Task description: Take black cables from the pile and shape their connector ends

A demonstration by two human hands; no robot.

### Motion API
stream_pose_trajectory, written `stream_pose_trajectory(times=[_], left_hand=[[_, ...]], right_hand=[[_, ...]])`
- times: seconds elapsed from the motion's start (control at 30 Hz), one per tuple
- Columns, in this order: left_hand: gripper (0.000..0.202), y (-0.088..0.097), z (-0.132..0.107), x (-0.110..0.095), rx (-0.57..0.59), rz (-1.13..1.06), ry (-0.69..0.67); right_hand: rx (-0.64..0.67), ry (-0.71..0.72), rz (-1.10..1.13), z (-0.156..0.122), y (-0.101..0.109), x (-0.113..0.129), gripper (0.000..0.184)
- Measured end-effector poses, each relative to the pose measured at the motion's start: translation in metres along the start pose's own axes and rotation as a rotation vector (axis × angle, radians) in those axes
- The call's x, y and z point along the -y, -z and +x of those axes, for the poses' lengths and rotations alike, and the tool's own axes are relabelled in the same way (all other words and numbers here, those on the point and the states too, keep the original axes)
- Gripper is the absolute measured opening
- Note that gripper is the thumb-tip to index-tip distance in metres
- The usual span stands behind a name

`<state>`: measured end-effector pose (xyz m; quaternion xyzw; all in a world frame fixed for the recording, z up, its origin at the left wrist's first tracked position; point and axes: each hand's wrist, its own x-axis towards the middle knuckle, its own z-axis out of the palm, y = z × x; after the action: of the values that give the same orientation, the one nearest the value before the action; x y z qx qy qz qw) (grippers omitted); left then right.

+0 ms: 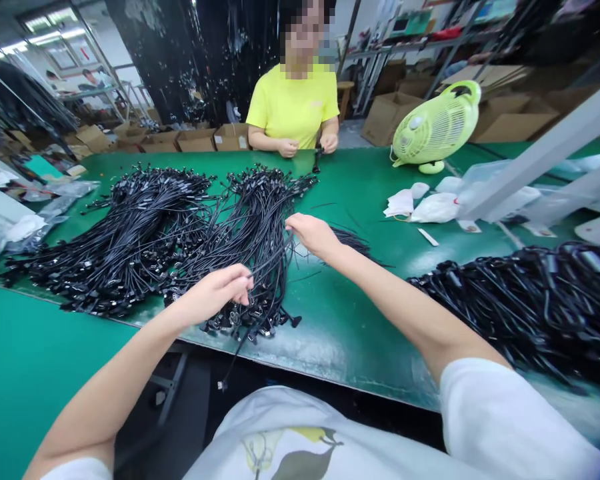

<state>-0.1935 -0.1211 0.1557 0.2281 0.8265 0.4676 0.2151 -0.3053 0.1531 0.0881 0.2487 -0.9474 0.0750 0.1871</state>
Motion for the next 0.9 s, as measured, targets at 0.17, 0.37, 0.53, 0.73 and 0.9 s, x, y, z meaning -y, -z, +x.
stream_pose_trajectory(times=[0.17, 0.37, 0.53, 0.73, 0.9], left_hand=[[0.022, 0.023, -0.051, 0.020, -0.219, 0.085, 0.054], [0.023, 0.056, -0.085, 0.030, -0.564, -0.961, -0.114], [0.022, 0.029, -0.056, 0.037, -0.584, -0.791, -0.105], [0.019, -0.045, -0.025, 0.033, -0.352, 0.030, -0.258], [0.035, -0.060, -0.032, 0.019, -0.021, -0.111, -0.097]], right_hand=[[-0.503, -0.038, -0.074, -0.003, 0.074, 0.001, 0.032], [-0.071, -0.305, -0.239, 0.002, 0.118, -0.022, 0.035], [0.379, -0.041, -0.335, -0.055, 0.097, 0.054, 0.021], [0.343, 0.268, 0.000, -0.093, 0.102, 0.136, 0.020], [0.164, 0.123, -0.008, -0.073, 0.108, 0.105, 0.029]])
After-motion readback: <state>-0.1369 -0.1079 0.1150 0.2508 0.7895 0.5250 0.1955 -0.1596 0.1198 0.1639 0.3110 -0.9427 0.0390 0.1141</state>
